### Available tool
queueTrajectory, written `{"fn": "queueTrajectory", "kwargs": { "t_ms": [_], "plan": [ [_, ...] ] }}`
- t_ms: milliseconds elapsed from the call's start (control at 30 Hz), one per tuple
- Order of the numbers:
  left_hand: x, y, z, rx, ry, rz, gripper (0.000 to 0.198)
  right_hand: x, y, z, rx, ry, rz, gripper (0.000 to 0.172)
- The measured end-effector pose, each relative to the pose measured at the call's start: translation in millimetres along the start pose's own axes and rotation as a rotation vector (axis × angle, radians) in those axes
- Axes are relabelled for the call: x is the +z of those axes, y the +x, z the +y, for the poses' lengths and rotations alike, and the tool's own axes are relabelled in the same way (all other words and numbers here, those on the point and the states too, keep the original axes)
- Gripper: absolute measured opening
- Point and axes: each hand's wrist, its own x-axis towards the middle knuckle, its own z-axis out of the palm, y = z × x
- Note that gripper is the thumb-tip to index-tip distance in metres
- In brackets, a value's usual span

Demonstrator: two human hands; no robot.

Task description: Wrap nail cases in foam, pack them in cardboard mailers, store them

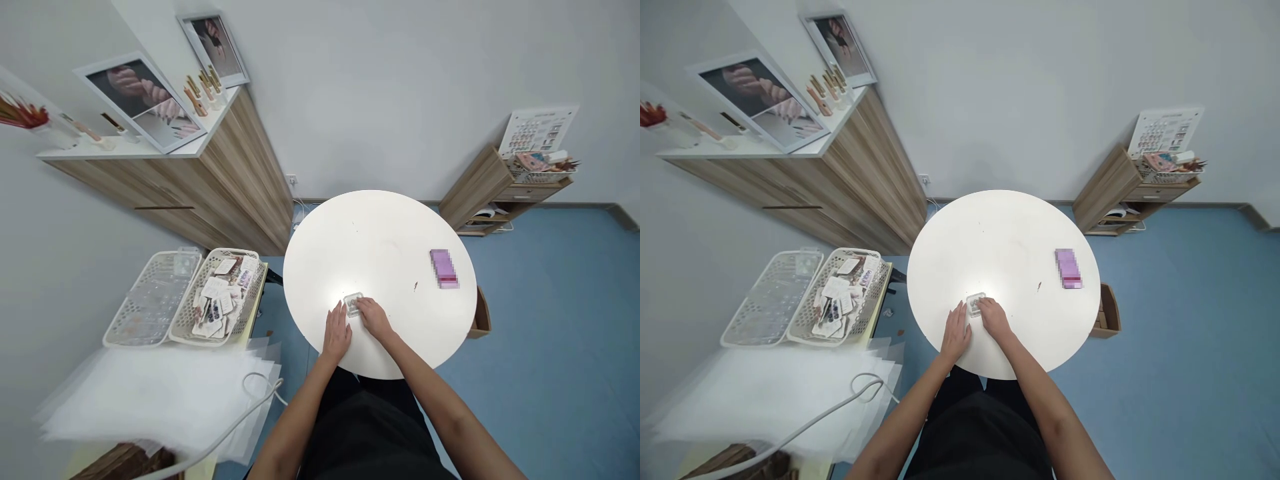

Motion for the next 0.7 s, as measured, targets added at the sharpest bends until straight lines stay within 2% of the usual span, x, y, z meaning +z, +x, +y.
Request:
{"fn": "queueTrajectory", "kwargs": {
  "t_ms": [133,300,400,533,700],
  "plan": [
    [3.9,-1,-2,0.156,0.122,-0.092,0.069,14,-30,5,-0.1,-0.133,-0.002,0.05],
    [16.3,-16,0,0.159,0.194,-0.105,0.073,24,-53,3,-0.176,-0.287,-0.042,0.068],
    [20.4,-19,0,0.151,0.209,-0.108,0.073,30,-57,2,-0.175,-0.349,-0.048,0.072],
    [24.4,-4,-3,0.103,0.188,-0.116,0.073,33,-46,7,-0.14,-0.356,-0.064,0.071],
    [21.6,40,-7,0.033,0.109,-0.133,0.067,25,-4,22,-0.065,-0.342,-0.124,0.067]
  ]
}}
